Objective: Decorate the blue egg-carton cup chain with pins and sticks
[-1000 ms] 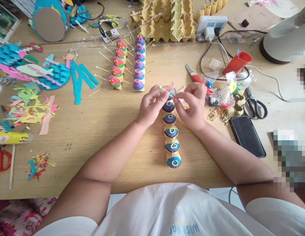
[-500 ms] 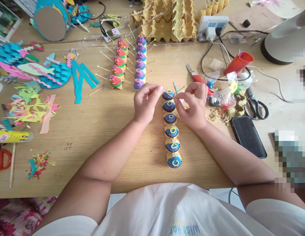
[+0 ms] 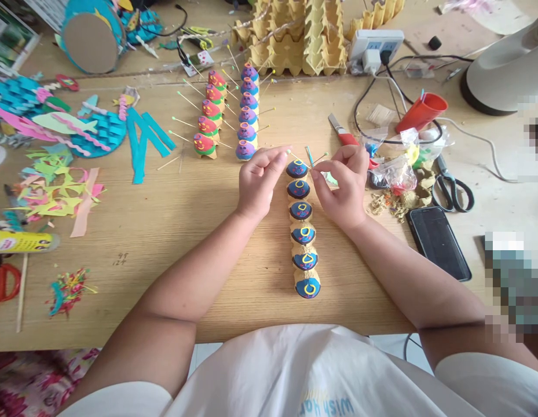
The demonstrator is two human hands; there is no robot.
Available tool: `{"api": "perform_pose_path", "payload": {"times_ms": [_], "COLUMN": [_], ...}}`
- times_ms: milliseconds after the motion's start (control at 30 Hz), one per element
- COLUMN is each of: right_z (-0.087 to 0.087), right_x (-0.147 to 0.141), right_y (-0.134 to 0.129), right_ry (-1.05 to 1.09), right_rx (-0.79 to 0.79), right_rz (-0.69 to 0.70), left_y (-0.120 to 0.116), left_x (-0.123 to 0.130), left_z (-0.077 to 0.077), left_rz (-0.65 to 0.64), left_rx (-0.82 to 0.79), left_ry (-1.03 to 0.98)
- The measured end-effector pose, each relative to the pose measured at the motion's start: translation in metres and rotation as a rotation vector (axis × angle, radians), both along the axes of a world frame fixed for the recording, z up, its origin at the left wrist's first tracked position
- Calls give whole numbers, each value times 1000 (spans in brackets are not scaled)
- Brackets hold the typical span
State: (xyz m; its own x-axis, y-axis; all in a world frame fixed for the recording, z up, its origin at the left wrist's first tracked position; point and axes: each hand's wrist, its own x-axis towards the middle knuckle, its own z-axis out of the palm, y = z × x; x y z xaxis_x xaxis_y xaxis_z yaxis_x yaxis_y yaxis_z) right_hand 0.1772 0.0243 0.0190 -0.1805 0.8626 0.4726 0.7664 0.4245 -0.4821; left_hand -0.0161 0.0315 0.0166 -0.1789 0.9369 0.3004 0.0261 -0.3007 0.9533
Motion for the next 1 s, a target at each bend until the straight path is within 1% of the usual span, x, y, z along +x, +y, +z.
{"api": "perform_pose_path", "payload": {"times_ms": [67,167,300,400,500,567,600,667,767,900,1000], "right_z": [1,-1,-2,-2,-5,-10,-13,-19,-23,-22,-21], "right_x": [-1,-2,-3,1,9,15,18,23,28,29,26], "right_y": [0,0,-2,-1,5,11,15,22,28,28,28], "right_ry": [21,36,26,36,85,132,153,166,101,-31,-96], "right_rx": [17,45,37,46,97,121,128,131,94,-13,-59], "right_rz": [1,10,43,16,-54,-84,-89,-79,-54,-19,8], "left_y": [0,0,-1,2,9,16,18,23,24,20,17], "left_x": [1,3,6,5,0,-5,-7,-10,-13,-14,-13], "left_z": [-3,-7,-9,-9,-13,-17,-19,-23,-26,-27,-26], "left_rz": [-41,-89,-70,1,116,204,229,233,213,193,170], "left_rx": [73,91,88,55,8,-3,5,13,-7,-49,-69], "left_ry": [10,48,48,16,-56,-67,-38,17,92,179,219]}}
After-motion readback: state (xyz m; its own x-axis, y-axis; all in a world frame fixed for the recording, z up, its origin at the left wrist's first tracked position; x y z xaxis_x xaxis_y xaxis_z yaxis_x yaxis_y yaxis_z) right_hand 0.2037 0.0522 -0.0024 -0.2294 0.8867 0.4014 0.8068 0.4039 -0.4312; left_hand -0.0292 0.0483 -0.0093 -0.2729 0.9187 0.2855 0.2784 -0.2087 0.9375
